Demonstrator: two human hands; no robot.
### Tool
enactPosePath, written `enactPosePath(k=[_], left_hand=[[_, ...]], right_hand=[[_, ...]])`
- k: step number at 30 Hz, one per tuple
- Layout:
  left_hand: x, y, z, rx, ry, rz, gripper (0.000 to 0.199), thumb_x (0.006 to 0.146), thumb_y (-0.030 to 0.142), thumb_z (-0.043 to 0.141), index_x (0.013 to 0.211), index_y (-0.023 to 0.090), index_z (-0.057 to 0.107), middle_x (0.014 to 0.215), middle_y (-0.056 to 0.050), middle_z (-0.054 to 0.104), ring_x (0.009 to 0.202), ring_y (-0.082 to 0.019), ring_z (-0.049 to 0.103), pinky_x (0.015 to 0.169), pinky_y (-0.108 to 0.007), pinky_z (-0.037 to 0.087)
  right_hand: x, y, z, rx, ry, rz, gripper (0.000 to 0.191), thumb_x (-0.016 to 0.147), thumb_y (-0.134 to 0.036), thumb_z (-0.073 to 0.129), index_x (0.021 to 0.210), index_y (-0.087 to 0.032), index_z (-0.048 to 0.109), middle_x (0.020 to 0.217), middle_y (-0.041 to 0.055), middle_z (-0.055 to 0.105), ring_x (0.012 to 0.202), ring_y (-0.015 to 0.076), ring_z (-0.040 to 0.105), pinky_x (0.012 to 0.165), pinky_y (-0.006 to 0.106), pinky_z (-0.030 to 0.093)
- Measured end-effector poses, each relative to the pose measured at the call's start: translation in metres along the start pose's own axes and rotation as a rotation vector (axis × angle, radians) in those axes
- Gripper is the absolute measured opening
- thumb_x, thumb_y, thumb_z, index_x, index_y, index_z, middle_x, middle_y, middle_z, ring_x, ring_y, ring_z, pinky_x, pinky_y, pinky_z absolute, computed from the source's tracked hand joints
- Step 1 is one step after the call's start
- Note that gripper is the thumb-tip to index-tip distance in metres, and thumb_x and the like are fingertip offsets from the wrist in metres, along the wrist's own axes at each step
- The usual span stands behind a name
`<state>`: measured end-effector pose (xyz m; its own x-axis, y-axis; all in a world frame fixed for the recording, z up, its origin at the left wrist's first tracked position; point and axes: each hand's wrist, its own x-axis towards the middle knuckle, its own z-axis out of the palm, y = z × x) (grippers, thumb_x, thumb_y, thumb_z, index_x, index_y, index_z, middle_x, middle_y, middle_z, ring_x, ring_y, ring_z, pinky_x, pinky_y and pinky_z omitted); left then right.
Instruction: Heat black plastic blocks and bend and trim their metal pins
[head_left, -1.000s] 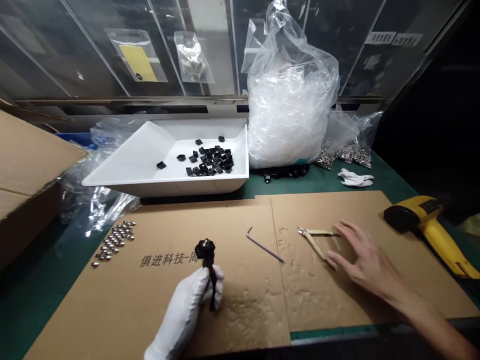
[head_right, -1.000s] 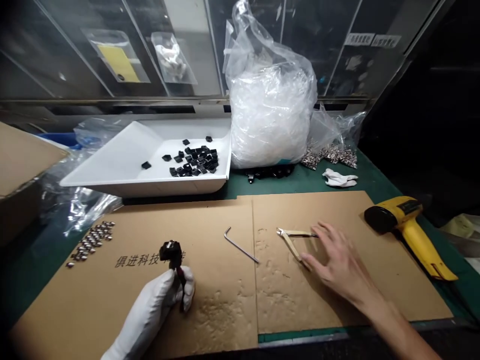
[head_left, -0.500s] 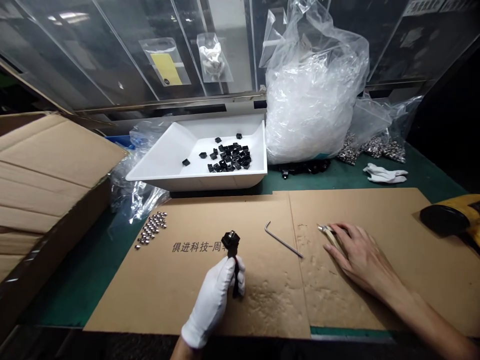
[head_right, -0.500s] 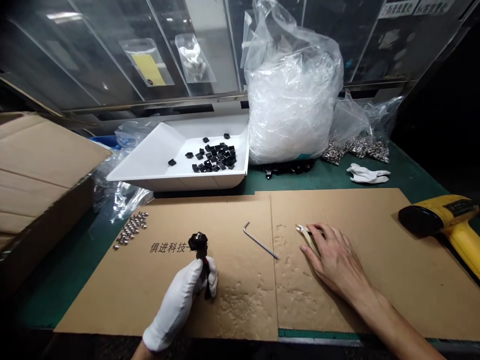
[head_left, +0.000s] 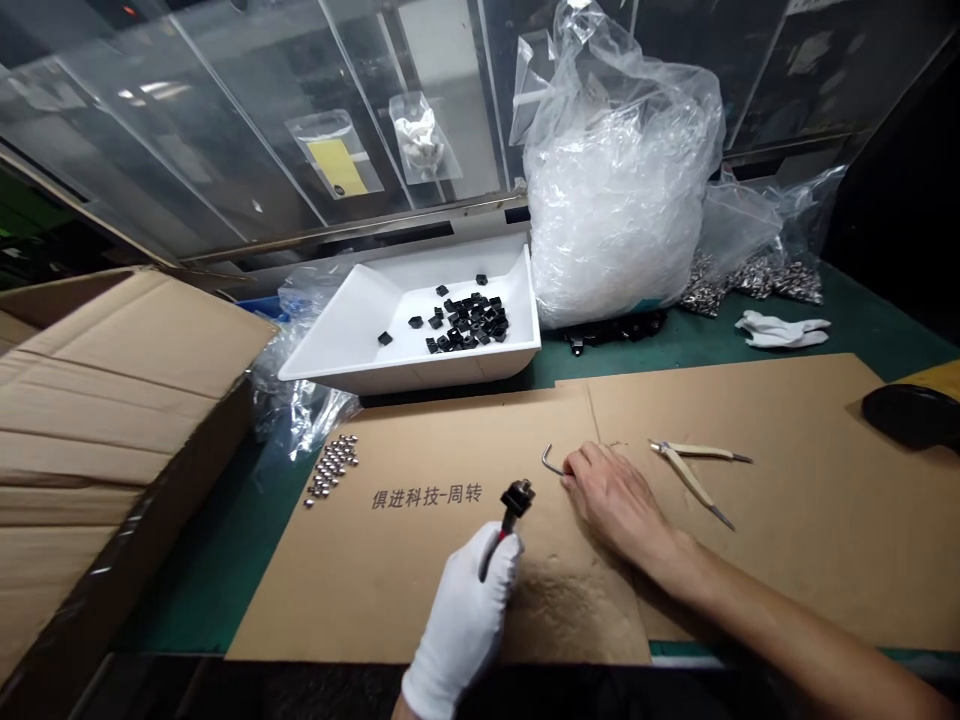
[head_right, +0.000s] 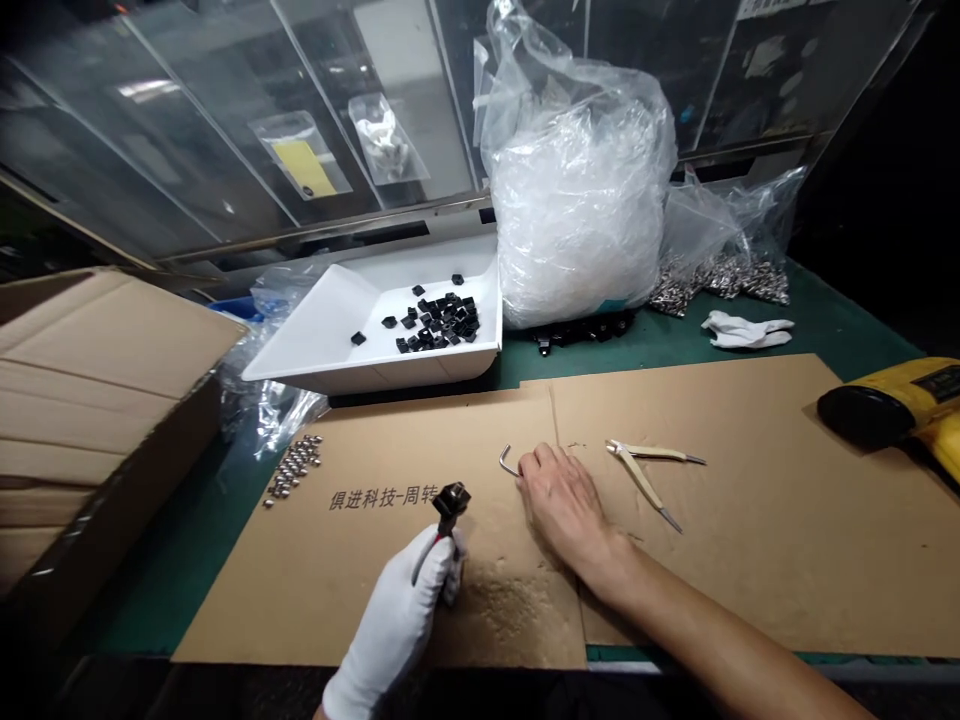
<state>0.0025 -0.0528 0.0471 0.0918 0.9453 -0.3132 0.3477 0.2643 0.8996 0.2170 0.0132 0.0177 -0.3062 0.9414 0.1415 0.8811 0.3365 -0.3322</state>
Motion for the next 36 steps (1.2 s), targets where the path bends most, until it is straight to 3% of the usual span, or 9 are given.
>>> enactPosePath(k=[2,5,9,12,15,17,21,36], left_hand=[[-0.015,-0.001,0.002,-0.126,-0.084,-0.097,0.046,0.097,0.061,0.048,0.086,0.018,0.058,0.072,-0.001,0.054,0.064,-0.013,0.049,0.062,-0.026,0.042],[-0.043,-0.011,0.013,-0.490,-0.250,-0.273,0.058,0.094,0.070,0.043,0.094,0.015,0.061,0.066,-0.002,0.055,0.055,-0.013,0.051,0.054,-0.027,0.044],[-0.075,-0.040,0.039,-0.816,-0.350,-0.420,0.064,0.089,0.075,0.048,0.089,0.013,0.063,0.059,-0.003,0.057,0.045,-0.014,0.053,0.047,-0.027,0.046],[-0.087,-0.063,0.052,-0.861,-0.340,-0.482,0.062,0.092,0.070,0.047,0.089,0.010,0.065,0.059,-0.005,0.060,0.044,-0.014,0.056,0.045,-0.025,0.045],[-0.089,-0.081,0.057,-0.881,-0.306,-0.518,0.062,0.096,0.067,0.043,0.090,0.009,0.065,0.060,-0.005,0.061,0.045,-0.014,0.056,0.046,-0.025,0.045],[-0.088,-0.090,0.056,-0.887,-0.292,-0.527,0.061,0.098,0.064,0.041,0.089,0.009,0.064,0.061,-0.006,0.061,0.045,-0.014,0.057,0.046,-0.025,0.046],[-0.085,-0.099,0.054,-0.927,-0.353,-0.554,0.063,0.097,0.066,0.040,0.089,0.009,0.064,0.065,-0.009,0.065,0.047,-0.016,0.061,0.048,-0.028,0.050],[-0.086,-0.105,0.056,-1.110,-0.435,-0.584,0.064,0.098,0.063,0.038,0.088,0.007,0.067,0.060,-0.010,0.066,0.044,-0.018,0.062,0.043,-0.028,0.052]], right_hand=[[0.005,-0.002,0.005,0.004,-0.002,0.008,0.015,0.099,-0.014,0.049,0.090,-0.018,0.061,0.091,0.0109,0.065,0.087,0.0268,0.061,0.080,0.039,0.048],[0.001,0.003,0.003,0.051,-0.019,0.024,0.019,0.101,-0.016,0.044,0.090,-0.018,0.059,0.088,0.0112,0.066,0.083,0.0267,0.063,0.074,0.037,0.047],[-0.018,0.011,-0.008,0.173,-0.063,0.092,0.022,0.105,-0.024,0.036,0.111,-0.017,0.056,0.078,0.0043,0.069,0.067,0.0217,0.067,0.060,0.031,0.046],[-0.036,0.009,-0.014,0.351,-0.065,0.089,0.031,0.106,-0.029,0.037,0.128,-0.020,0.057,0.092,0.0036,0.076,0.077,0.0209,0.074,0.065,0.030,0.054],[-0.051,0.001,-0.014,0.518,-0.084,-0.005,0.033,0.106,-0.031,0.044,0.132,-0.026,0.063,0.118,0.0031,0.076,0.102,0.0218,0.074,0.087,0.034,0.060],[-0.059,-0.005,-0.011,0.580,-0.140,-0.056,0.034,0.104,-0.029,0.048,0.134,-0.026,0.064,0.126,0.0019,0.073,0.110,0.0212,0.072,0.096,0.035,0.060],[-0.063,-0.014,-0.005,0.638,-0.233,-0.090,0.036,0.103,-0.023,0.050,0.138,-0.026,0.062,0.128,0.0002,0.072,0.112,0.0191,0.072,0.098,0.034,0.060],[-0.050,-0.024,0.001,0.632,-0.318,-0.134,0.040,0.103,-0.016,0.049,0.142,-0.024,0.058,0.127,0.0022,0.073,0.109,0.0194,0.073,0.098,0.033,0.061]])
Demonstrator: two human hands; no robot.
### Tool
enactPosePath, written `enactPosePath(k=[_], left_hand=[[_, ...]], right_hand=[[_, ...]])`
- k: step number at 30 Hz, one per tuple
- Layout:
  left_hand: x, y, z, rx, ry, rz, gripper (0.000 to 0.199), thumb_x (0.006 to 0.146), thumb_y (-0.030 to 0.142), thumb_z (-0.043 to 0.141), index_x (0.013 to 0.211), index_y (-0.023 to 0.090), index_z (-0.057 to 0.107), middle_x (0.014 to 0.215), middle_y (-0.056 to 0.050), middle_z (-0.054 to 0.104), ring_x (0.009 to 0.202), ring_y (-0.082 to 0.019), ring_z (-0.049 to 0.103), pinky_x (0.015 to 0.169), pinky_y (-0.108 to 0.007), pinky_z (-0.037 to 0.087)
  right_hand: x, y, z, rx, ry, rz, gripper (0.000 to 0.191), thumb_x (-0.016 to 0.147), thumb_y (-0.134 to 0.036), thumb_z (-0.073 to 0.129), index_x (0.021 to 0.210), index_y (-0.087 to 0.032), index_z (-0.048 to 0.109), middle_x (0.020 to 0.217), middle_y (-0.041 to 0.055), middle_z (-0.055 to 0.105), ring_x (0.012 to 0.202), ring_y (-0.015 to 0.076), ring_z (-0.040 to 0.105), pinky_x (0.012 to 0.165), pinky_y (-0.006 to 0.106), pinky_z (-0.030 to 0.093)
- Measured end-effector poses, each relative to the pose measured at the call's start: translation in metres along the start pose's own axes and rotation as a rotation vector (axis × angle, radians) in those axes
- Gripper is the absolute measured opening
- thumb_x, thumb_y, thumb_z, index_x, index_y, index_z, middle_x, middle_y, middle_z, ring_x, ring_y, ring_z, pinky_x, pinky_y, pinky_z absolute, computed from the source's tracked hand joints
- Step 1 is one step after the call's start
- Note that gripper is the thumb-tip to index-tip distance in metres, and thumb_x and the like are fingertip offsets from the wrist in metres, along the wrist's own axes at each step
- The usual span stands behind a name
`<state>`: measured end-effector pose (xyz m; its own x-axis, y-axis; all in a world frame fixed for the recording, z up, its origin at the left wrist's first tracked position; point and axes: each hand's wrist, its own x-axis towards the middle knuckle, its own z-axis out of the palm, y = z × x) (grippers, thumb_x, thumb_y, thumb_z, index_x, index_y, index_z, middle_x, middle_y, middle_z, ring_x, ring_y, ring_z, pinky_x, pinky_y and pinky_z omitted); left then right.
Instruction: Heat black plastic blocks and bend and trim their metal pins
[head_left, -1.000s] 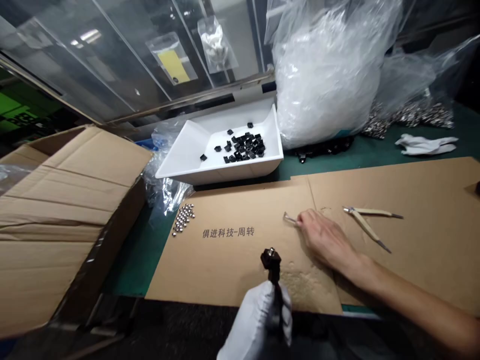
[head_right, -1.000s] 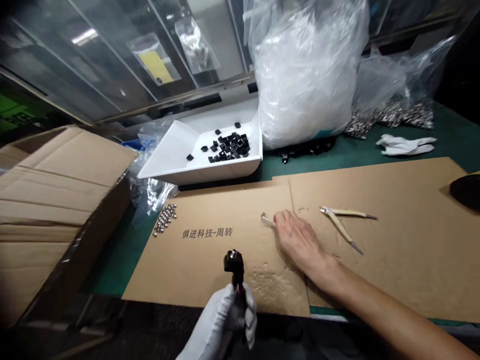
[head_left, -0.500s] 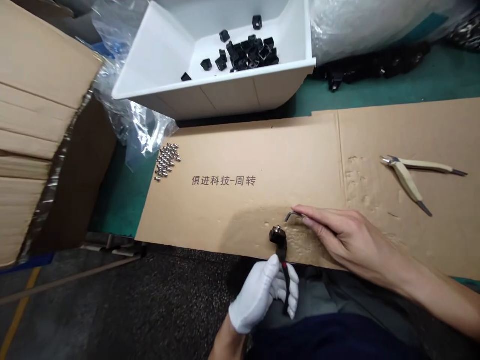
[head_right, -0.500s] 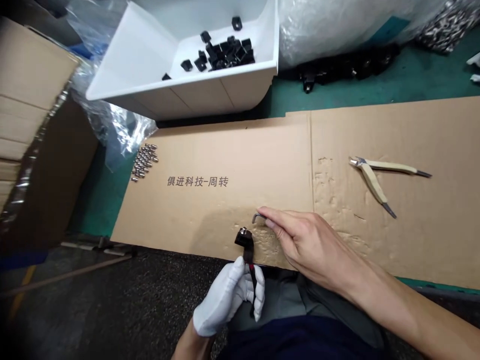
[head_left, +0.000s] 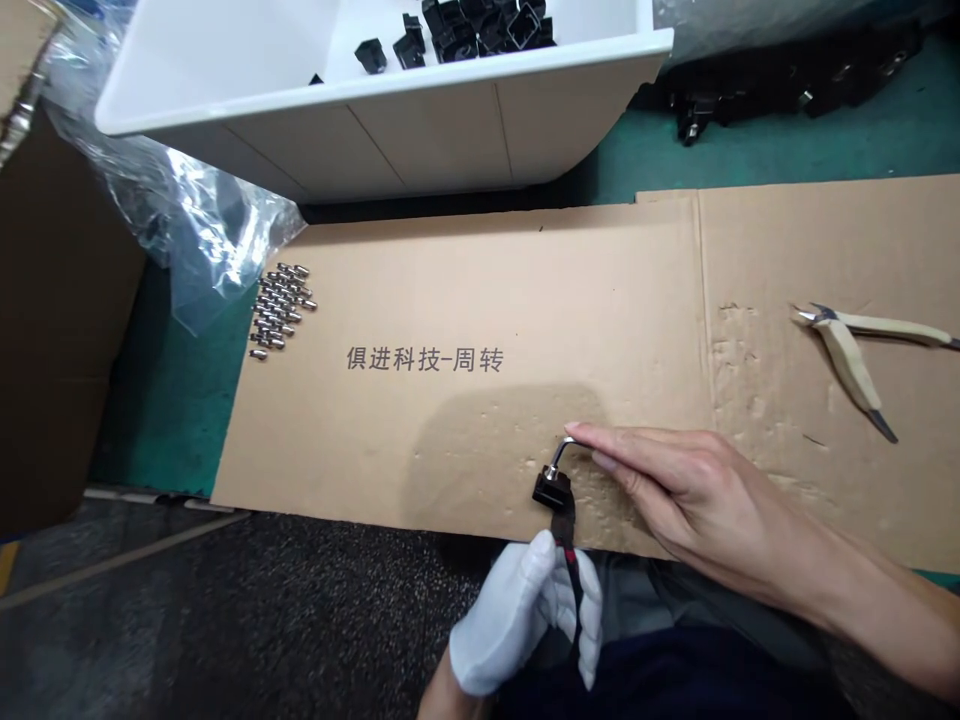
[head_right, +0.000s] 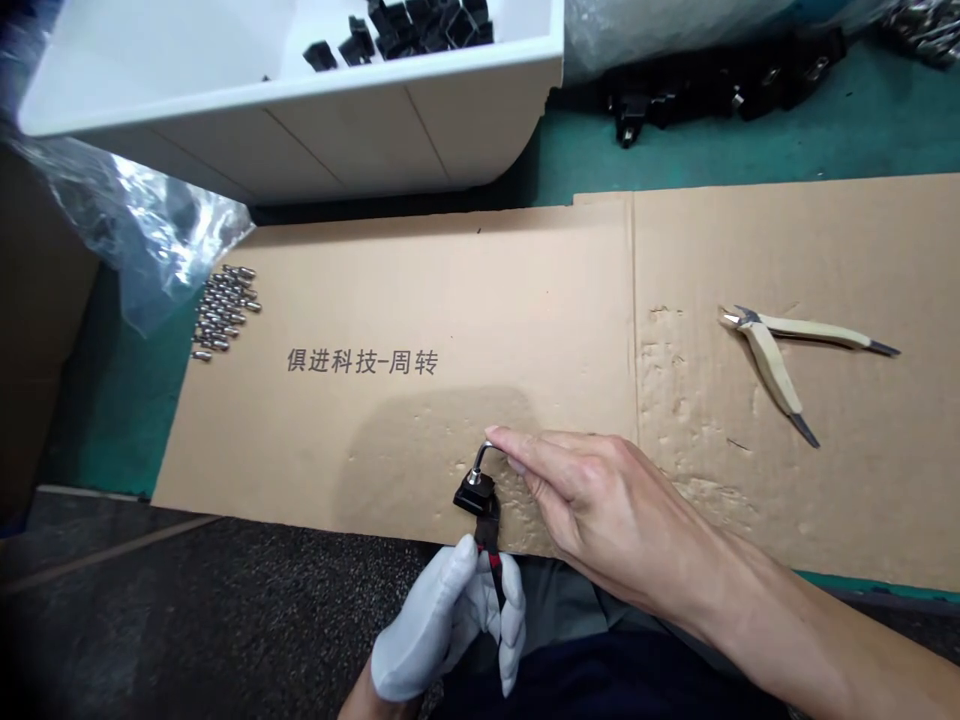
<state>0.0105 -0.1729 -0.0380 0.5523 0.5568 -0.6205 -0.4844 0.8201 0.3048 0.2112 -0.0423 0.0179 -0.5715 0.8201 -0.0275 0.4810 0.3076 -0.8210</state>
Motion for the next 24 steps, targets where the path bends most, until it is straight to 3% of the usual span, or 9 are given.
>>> enactPosePath(k=[5,9,15,24], left_hand=[[0.000,-0.001,-0.003,-0.004,-0.012,0.046,0.065,0.102,0.057,0.033,0.085,0.005,0.067,0.057,-0.011,0.065,0.045,-0.020,0.065,0.043,-0.028,0.052],[0.000,-0.002,-0.003,-0.054,-0.047,0.061,0.060,0.103,0.054,0.032,0.094,0.005,0.066,0.062,-0.010,0.067,0.046,-0.021,0.064,0.044,-0.032,0.054],[-0.002,-0.005,-0.001,-0.080,-0.066,0.070,0.065,0.104,0.054,0.028,0.085,0.006,0.066,0.062,-0.010,0.065,0.048,-0.021,0.064,0.043,-0.032,0.051],[0.001,-0.008,0.018,-0.090,0.058,0.086,0.065,0.102,0.060,0.027,0.080,0.009,0.062,0.059,-0.006,0.057,0.044,-0.014,0.056,0.041,-0.025,0.047]], right_hand=[[0.002,-0.004,-0.006,0.001,-0.053,0.021,0.038,0.103,-0.015,0.049,0.137,-0.021,0.063,0.128,0.0049,0.072,0.109,0.0214,0.073,0.100,0.033,0.059],[0.000,-0.006,-0.004,0.001,-0.080,0.054,0.039,0.103,-0.017,0.049,0.139,-0.024,0.062,0.130,0.0034,0.071,0.108,0.0206,0.073,0.099,0.032,0.059],[-0.005,-0.014,0.004,0.050,-0.053,0.146,0.041,0.104,-0.020,0.046,0.143,-0.026,0.058,0.118,0.0022,0.077,0.094,0.0186,0.075,0.082,0.029,0.061],[-0.012,-0.021,0.019,0.179,0.047,0.321,0.038,0.104,-0.024,0.050,0.138,-0.033,0.062,0.127,-0.0049,0.073,0.112,0.0162,0.071,0.096,0.024,0.057]])
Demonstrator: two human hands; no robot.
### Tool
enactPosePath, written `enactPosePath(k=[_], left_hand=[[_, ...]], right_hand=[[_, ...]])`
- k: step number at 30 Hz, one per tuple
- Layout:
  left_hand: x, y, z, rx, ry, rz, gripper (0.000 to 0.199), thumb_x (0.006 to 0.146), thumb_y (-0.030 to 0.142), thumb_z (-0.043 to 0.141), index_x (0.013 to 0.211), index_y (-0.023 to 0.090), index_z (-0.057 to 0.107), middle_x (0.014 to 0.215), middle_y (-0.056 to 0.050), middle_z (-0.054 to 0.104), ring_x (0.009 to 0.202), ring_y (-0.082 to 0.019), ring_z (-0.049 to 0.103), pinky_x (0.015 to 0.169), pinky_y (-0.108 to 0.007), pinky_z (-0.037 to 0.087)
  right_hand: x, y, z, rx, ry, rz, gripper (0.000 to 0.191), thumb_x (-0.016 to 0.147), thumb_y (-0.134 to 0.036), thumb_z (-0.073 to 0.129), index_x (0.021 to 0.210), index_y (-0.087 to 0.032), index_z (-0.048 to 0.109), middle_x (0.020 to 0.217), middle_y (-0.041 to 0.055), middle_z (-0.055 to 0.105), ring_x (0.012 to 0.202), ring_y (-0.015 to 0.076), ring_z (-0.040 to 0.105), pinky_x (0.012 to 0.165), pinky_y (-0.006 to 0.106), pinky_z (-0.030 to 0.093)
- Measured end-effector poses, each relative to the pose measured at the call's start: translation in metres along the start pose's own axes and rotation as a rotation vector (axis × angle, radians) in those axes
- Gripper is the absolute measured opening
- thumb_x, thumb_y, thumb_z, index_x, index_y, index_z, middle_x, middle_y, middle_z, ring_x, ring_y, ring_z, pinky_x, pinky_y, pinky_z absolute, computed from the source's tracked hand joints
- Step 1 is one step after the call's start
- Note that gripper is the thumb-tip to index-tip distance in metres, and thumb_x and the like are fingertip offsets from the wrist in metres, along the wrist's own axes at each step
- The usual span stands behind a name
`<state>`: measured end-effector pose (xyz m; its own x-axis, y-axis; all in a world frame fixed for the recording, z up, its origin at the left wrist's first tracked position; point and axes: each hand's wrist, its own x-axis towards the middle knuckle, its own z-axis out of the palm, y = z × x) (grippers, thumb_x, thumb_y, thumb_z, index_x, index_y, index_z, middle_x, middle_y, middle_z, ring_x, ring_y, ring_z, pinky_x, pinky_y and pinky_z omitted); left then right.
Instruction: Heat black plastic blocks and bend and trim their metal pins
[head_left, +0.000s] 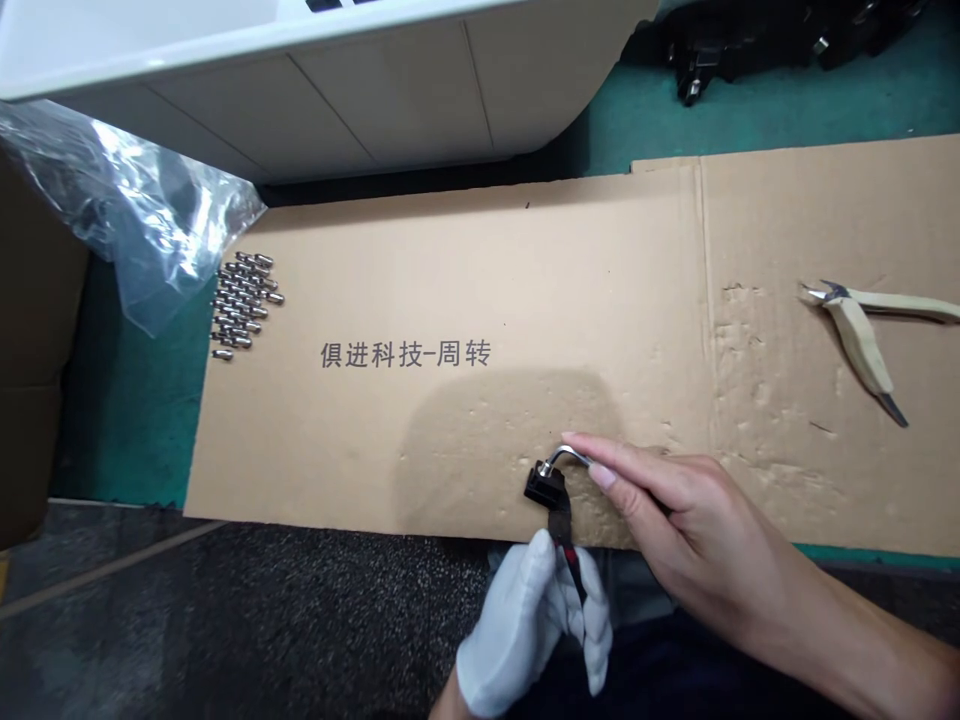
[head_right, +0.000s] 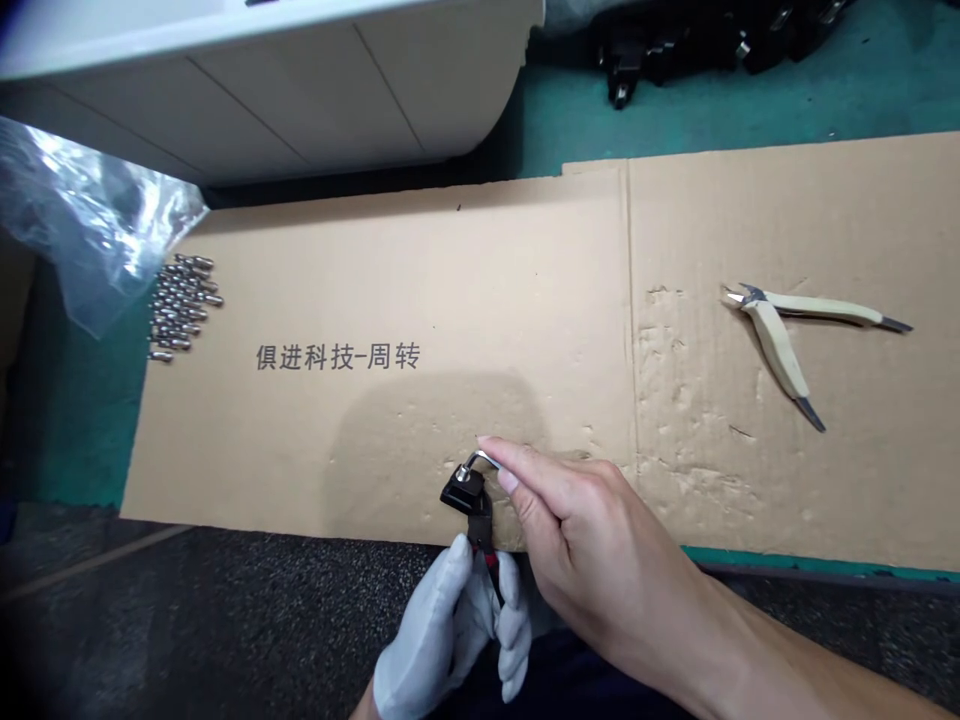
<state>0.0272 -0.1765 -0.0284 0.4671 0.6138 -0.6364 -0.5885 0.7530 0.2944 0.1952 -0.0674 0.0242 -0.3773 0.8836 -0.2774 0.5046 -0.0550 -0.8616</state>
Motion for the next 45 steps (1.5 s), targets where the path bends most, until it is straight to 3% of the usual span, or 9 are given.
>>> enactPosePath(k=[14,18,20,22,26,29,32,38,45], left_hand=[[0.007,-0.026,0.014,-0.051,0.089,0.045,0.072,0.099,0.068,0.027,0.078,0.010,0.064,0.056,-0.007,0.061,0.041,-0.016,0.058,0.040,-0.026,0.046],[0.007,-0.028,0.019,-0.095,0.237,0.192,0.047,0.101,0.052,0.046,0.095,0.014,0.073,0.082,-0.009,0.075,0.082,-0.022,0.073,0.082,-0.037,0.059],[0.007,-0.025,0.023,-0.102,0.299,0.243,0.036,0.101,0.044,0.052,0.106,0.017,0.074,0.104,-0.009,0.078,0.112,-0.024,0.069,0.108,-0.040,0.047],[0.006,-0.023,0.026,-0.115,0.305,0.245,0.037,0.101,0.044,0.052,0.115,0.018,0.074,0.119,-0.010,0.075,0.126,-0.025,0.061,0.117,-0.043,0.038],[0.006,-0.023,0.029,-0.134,0.304,0.248,0.038,0.100,0.044,0.053,0.118,0.017,0.073,0.117,-0.011,0.075,0.118,-0.026,0.066,0.110,-0.041,0.045],[0.006,-0.021,0.027,-0.137,0.254,0.151,0.049,0.100,0.053,0.048,0.101,0.011,0.073,0.085,-0.011,0.075,0.078,-0.022,0.072,0.076,-0.035,0.058],[0.004,-0.014,0.024,-0.146,0.138,-0.002,0.065,0.097,0.066,0.039,0.084,0.008,0.067,0.066,-0.008,0.066,0.048,-0.018,0.062,0.048,-0.030,0.051],[-0.005,0.001,0.020,-0.170,0.042,-0.126,0.068,0.097,0.068,0.034,0.103,0.007,0.064,0.084,-0.014,0.069,0.069,-0.024,0.070,0.066,-0.037,0.057],[-0.028,0.018,0.016,-0.197,-0.079,-0.176,0.072,0.097,0.067,0.035,0.117,0.004,0.062,0.096,-0.018,0.067,0.085,-0.029,0.071,0.075,-0.043,0.057]], right_hand=[[-0.017,-0.010,0.022,0.152,0.141,0.185,0.034,0.104,-0.032,0.050,0.134,-0.034,0.066,0.134,-0.0057,0.067,0.126,0.0171,0.063,0.094,0.021,0.059],[-0.021,-0.009,0.031,0.153,0.193,0.199,0.034,0.104,-0.031,0.051,0.134,-0.033,0.066,0.134,-0.0037,0.068,0.127,0.0188,0.062,0.092,0.023,0.061],[-0.023,-0.008,0.037,0.147,0.223,0.189,0.034,0.103,-0.029,0.052,0.134,-0.032,0.066,0.133,-0.0032,0.068,0.126,0.0190,0.063,0.093,0.023,0.061],[-0.025,-0.009,0.042,0.146,0.262,0.173,0.034,0.103,-0.028,0.052,0.134,-0.031,0.066,0.133,-0.0020,0.069,0.125,0.0197,0.064,0.095,0.025,0.061],[-0.028,-0.011,0.049,0.149,0.303,0.156,0.035,0.103,-0.025,0.051,0.134,-0.025,0.066,0.133,0.0031,0.068,0.124,0.0224,0.065,0.102,0.031,0.058],[-0.027,-0.012,0.043,0.154,0.274,0.180,0.035,0.103,-0.027,0.050,0.134,-0.025,0.066,0.134,0.0033,0.068,0.125,0.0218,0.064,0.105,0.032,0.055],[-0.020,-0.010,0.027,0.166,0.192,0.217,0.034,0.103,-0.033,0.053,0.133,-0.029,0.068,0.133,-0.0003,0.068,0.127,0.0203,0.063,0.108,0.033,0.053],[-0.005,-0.002,-0.004,0.149,0.049,0.224,0.035,0.102,-0.037,0.051,0.130,-0.027,0.070,0.131,0.0002,0.070,0.127,0.0229,0.063,0.113,0.040,0.049],[-0.001,0.004,-0.006,0.170,-0.018,0.190,0.035,0.102,-0.037,0.052,0.130,-0.027,0.070,0.132,0.0014,0.070,0.126,0.0234,0.063,0.112,0.042,0.048]])
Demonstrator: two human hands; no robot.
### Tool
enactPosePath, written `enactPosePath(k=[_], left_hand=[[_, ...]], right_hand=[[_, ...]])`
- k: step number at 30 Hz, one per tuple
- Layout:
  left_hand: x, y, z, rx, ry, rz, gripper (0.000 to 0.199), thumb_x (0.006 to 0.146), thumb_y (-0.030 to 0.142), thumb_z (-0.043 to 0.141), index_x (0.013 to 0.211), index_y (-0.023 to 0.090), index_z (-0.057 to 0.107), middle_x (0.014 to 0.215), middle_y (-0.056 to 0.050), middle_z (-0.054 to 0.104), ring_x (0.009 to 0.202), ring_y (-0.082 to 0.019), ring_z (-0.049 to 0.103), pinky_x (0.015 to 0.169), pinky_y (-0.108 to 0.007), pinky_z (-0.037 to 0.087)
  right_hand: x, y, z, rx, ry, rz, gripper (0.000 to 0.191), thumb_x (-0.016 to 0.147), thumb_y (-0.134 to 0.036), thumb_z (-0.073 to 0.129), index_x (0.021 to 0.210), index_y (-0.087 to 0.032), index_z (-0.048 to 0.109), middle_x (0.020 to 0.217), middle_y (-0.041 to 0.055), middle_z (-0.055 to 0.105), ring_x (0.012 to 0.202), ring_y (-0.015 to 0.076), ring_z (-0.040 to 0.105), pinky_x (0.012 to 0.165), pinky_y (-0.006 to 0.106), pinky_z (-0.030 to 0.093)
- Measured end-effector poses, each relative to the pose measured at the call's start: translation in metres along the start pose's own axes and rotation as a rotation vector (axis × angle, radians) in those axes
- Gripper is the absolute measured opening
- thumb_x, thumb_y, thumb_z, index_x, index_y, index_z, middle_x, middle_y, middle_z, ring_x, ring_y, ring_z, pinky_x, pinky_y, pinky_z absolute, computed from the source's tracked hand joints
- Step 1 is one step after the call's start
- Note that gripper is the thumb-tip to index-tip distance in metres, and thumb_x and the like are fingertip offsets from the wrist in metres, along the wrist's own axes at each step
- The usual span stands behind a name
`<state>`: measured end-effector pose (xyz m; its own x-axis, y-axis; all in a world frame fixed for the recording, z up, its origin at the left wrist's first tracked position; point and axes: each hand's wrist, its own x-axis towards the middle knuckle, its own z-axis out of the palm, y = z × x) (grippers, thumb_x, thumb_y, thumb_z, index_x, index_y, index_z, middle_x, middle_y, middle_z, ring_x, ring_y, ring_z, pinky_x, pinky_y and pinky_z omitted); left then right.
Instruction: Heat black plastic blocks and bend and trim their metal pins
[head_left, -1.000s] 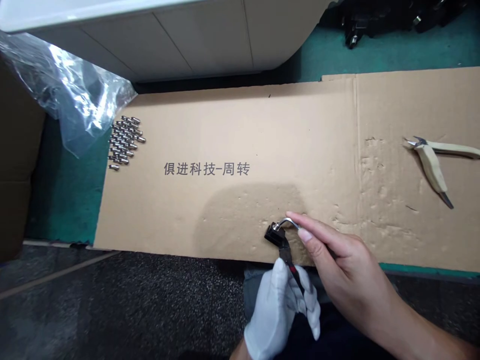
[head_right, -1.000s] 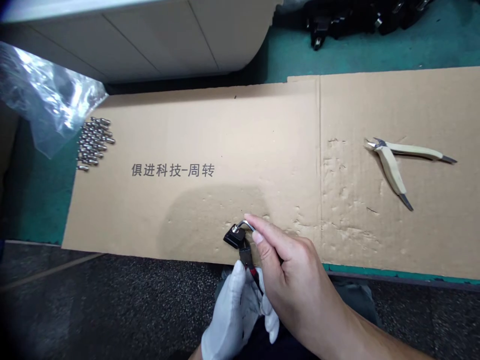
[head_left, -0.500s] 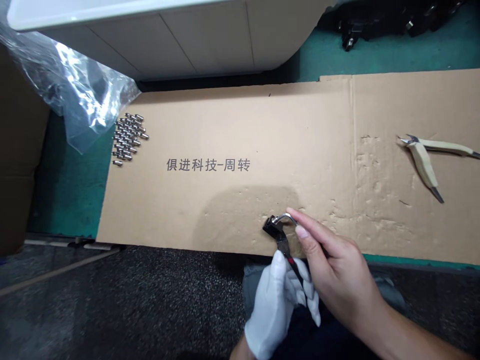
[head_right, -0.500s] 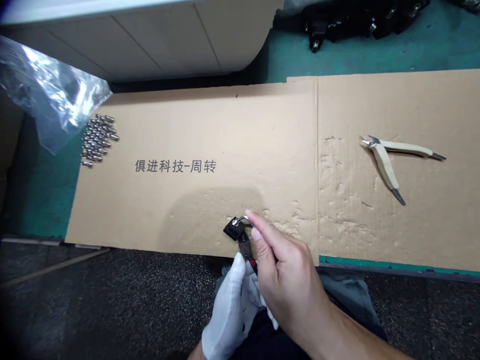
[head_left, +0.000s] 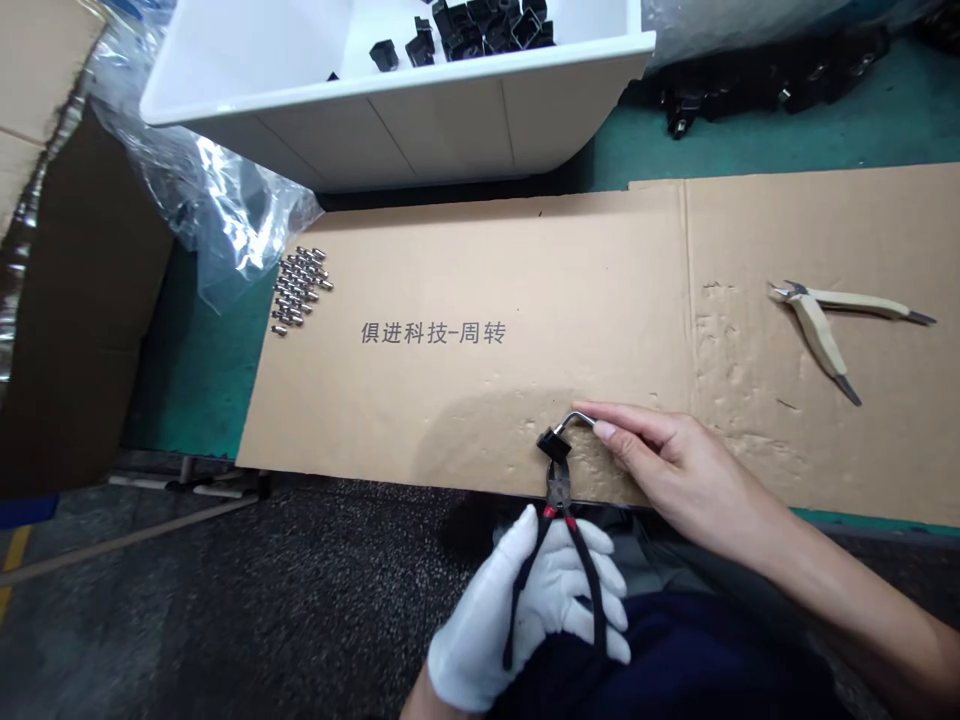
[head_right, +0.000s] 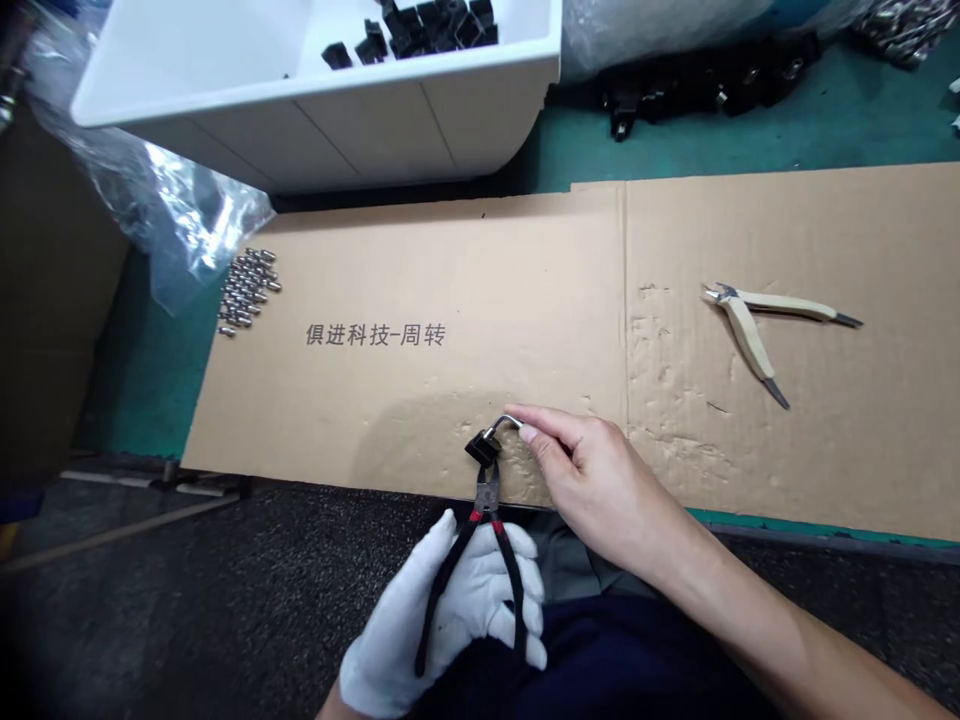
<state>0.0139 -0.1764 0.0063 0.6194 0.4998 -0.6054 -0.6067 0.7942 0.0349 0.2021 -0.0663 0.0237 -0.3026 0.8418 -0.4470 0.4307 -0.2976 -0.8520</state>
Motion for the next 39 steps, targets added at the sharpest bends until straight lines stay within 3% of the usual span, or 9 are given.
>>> enactPosePath(k=[8,16,25,31,39], left_hand=[[-0.016,0.021,0.002,-0.074,-0.107,-0.131,0.089,0.095,0.074,0.017,0.113,0.000,0.064,0.097,-0.023,0.068,0.082,-0.031,0.071,0.073,-0.049,0.057],[-0.019,0.028,0.003,-0.073,-0.118,-0.194,0.094,0.089,0.082,0.025,0.113,0.000,0.064,0.093,-0.022,0.071,0.081,-0.033,0.073,0.071,-0.041,0.054],[-0.016,0.027,-0.001,-0.069,-0.174,-0.152,0.080,0.095,0.071,0.031,0.114,0.000,0.063,0.093,-0.022,0.070,0.081,-0.033,0.072,0.073,-0.046,0.055],[-0.010,0.024,0.001,-0.076,-0.198,-0.135,0.064,0.103,0.058,0.022,0.104,0.011,0.065,0.077,-0.008,0.064,0.059,-0.020,0.065,0.051,-0.034,0.055],[0.005,0.001,0.000,0.060,-0.069,0.001,0.063,0.102,0.062,0.022,0.092,0.014,0.062,0.067,-0.003,0.056,0.050,-0.014,0.055,0.045,-0.028,0.051]], right_hand=[[-0.001,0.005,0.000,-0.026,0.000,-0.062,0.035,0.101,-0.036,0.052,0.130,-0.027,0.070,0.130,0.0018,0.071,0.124,0.0247,0.065,0.109,0.043,0.051],[0.000,0.008,0.001,-0.031,0.012,-0.124,0.034,0.101,-0.033,0.051,0.128,-0.026,0.071,0.129,0.0022,0.071,0.123,0.0239,0.065,0.109,0.041,0.051],[-0.003,0.008,0.001,-0.034,0.022,-0.134,0.033,0.101,-0.033,0.053,0.128,-0.026,0.072,0.127,0.0028,0.072,0.121,0.0259,0.067,0.110,0.045,0.051],[-0.004,0.009,0.003,-0.026,0.036,-0.125,0.034,0.101,-0.033,0.053,0.129,-0.028,0.071,0.128,0.0021,0.072,0.122,0.0259,0.066,0.111,0.045,0.050],[-0.006,0.005,0.002,0.036,0.037,-0.068,0.034,0.102,-0.035,0.052,0.129,-0.028,0.070,0.130,0.0006,0.071,0.126,0.0229,0.064,0.112,0.042,0.049]])
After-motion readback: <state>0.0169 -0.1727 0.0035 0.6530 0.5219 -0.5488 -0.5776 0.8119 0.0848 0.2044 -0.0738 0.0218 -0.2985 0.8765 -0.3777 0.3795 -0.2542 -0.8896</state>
